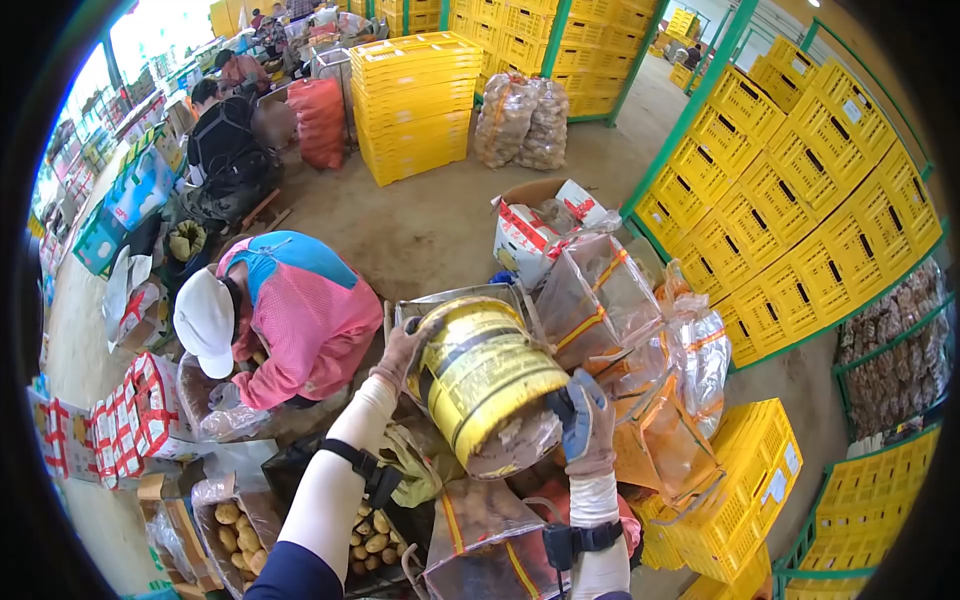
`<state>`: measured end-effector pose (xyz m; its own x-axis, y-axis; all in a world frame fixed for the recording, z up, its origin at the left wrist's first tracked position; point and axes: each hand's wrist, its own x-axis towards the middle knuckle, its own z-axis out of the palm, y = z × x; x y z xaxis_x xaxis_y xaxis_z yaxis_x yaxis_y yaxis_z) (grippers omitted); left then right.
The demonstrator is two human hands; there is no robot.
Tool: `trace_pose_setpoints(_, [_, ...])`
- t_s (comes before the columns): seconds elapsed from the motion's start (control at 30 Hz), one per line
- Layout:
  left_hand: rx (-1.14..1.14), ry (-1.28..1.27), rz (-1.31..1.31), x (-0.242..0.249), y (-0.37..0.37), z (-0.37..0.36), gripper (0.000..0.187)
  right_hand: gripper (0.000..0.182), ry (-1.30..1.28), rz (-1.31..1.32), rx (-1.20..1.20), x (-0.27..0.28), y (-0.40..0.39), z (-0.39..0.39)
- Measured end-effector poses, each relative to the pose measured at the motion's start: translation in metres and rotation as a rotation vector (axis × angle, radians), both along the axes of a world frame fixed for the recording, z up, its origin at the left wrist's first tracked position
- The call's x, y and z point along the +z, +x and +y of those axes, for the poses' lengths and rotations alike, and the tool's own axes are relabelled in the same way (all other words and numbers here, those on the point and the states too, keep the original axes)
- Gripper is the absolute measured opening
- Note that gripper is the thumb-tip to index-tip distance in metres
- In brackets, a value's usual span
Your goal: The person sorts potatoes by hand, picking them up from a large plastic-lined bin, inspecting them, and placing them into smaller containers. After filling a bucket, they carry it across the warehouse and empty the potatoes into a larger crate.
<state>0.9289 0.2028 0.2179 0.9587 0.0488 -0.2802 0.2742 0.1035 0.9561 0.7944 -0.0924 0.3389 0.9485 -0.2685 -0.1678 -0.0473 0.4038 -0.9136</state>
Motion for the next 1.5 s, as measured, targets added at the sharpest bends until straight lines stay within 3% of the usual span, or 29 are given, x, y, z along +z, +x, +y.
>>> trace_pose_setpoints(0.03, [0.019, -0.097, 0.027, 0.002, 0.003, -0.002, 0.045, 0.041, 0.081, 0.011, 0.022, -0.002, 0.011, -0.004])
trace_pose_setpoints(0.1, [-0.08, -0.176, 0.155, 0.0, 0.015, 0.003, 0.045, 0.038, -0.171, -0.305, 0.155, -0.017, 0.03, -0.006])
trace_pose_setpoints(0.17, [-0.046, -0.444, 0.021, -0.074, 0.041, 0.01, 0.047, 0.036, 0.171, -0.167, 0.114, 0.0, 0.048, 0.007])
trace_pose_setpoints(0.2, [-0.075, -0.281, 0.057, -0.046, 0.034, 0.013, 0.052, 0.033, 0.268, -0.181, 0.172, -0.009, 0.055, 0.005])
trace_pose_setpoints(0.3, [-0.044, -0.332, 0.203, -0.032, 0.036, 0.008, 0.045, 0.035, 0.304, -0.18, 0.126, -0.008, 0.07, 0.018])
trace_pose_setpoints(0.37, [-0.02, -0.988, 0.225, 0.022, 0.005, 0.008, 0.04, 0.039, 0.329, -0.2, 0.127, 0.001, 0.071, 0.021])
trace_pose_setpoints(0.43, [-0.018, -0.873, 0.187, -0.033, 0.031, 0.009, 0.039, 0.044, 0.361, -0.209, 0.14, 0.0, 0.077, 0.022])
trace_pose_setpoints(0.5, [-0.023, -0.644, 0.139, -0.086, 0.058, 0.014, 0.036, 0.039, 0.021, -0.441, 0.117, -0.015, 0.081, 0.016])
trace_pose_setpoints(0.53, [-0.024, -0.472, 0.134, -0.055, 0.051, 0.009, 0.035, 0.033, -0.388, -0.504, 0.055, -0.026, 0.084, 0.01])
trace_pose_setpoints(0.57, [-0.025, -0.301, 0.134, -0.009, 0.036, 0.0, 0.034, 0.033, -0.379, -0.51, 0.068, -0.023, 0.08, 0.014])
trace_pose_setpoints(0.6, [-0.016, -0.437, 0.125, 0.013, 0.027, -0.006, 0.033, 0.031, -0.603, -0.52, 0.033, -0.01, 0.07, 0.015])
trace_pose_setpoints(0.7, [-0.06, -0.315, -0.011, 0.041, 0.017, -0.014, 0.032, 0.032, -1.297, -0.561, -0.066, 0.051, 0.026, 0.027])
trace_pose_setpoints(0.77, [-0.062, -0.141, -0.049, 0.07, 0.005, -0.02, 0.034, 0.034, -0.746, -0.474, -0.103, 0.04, 0.004, 0.036])
trace_pose_setpoints(0.8, [-0.081, -0.131, -0.081, 0.08, -0.002, -0.021, 0.039, 0.034, -0.739, -0.474, -0.095, 0.041, -0.006, 0.039])
trace_pose_setpoints(0.9, [-0.099, -0.153, -0.155, 0.103, -0.026, -0.025, 0.046, 0.036, -0.323, -0.38, -0.172, 0.045, -0.032, 0.042])
trace_pose_setpoints(0.97, [-0.077, -0.054, -0.271, 0.117, -0.046, -0.027, 0.047, 0.057, -0.099, -0.461, -0.13, 0.033, -0.049, 0.025])
trace_pose_setpoints(1.03, [-0.043, 0.014, -0.379, 0.132, -0.068, -0.031, 0.042, 0.056, -0.168, -0.443, -0.179, 0.015, -0.064, 0.01])
trace_pose_setpoints(1.1, [-0.049, 0.354, -0.426, 0.146, -0.095, -0.034, 0.039, 0.056, -0.892, -0.312, -0.25, 0.0, -0.08, -0.003])
trace_pose_setpoints(1.13, [-0.018, 0.384, -0.456, 0.163, -0.115, -0.039, 0.039, 0.053, -0.933, -0.569, -0.249, -0.02, -0.082, -0.014])
trace_pose_setpoints(1.17, [0.013, 0.506, -0.543, 0.176, -0.133, -0.042, 0.039, 0.053, -0.929, -0.576, -0.242, -0.032, -0.089, -0.023])
trace_pose_setpoints(1.23, [0.008, 0.719, -0.715, 0.19, -0.167, -0.041, 0.04, 0.047, 0.088, -0.17, -0.055, -0.016, -0.103, -0.017])
trace_pose_setpoints(1.27, [0.022, 0.784, -0.783, 0.197, -0.188, -0.039, 0.037, 0.042, 0.128, 0.176, -0.271, 0.002, -0.114, 0.011])
trace_pose_setpoints(1.3, [0.011, 0.77, -0.76, 0.202, -0.209, -0.032, 0.037, 0.038, 0.244, 0.018, 0.178, -0.009, -0.128, -0.002])
trace_pose_setpoints(1.33, [-0.002, 0.866, -0.785, 0.206, -0.233, -0.023, 0.04, 0.033, -0.098, -0.06, 0.324, -0.061, -0.133, -0.011])
trace_pose_setpoints(1.37, [-0.018, 0.956, -0.822, 0.211, -0.256, -0.014, 0.043, 0.031, -0.506, -0.084, 0.432, -0.058, -0.149, 0.002])
trace_pose_setpoints(1.4, [0.046, 1.016, -0.813, 0.219, -0.281, -0.004, 0.038, 0.029, -0.222, 0.017, 0.413, -0.036, -0.166, 0.027])
trace_pose_setpoints(1.43, [0.102, 1.072, -0.795, 0.226, -0.312, 0.007, 0.034, 0.029, -0.444, 0.049, 0.563, -0.008, -0.176, 0.04])
trace_pose_setpoints(1.47, [0.166, 1.114, -0.772, 0.223, -0.343, 0.019, 0.034, 0.031, 0.061, 0.416, 0.566, -0.008, -0.183, 0.05])
trace_pose_setpoints(1.5, [0.245, 1.164, -0.757, 0.218, -0.375, 0.032, 0.034, 0.035, 0.145, 0.437, 0.626, -0.021, -0.197, 0.06])
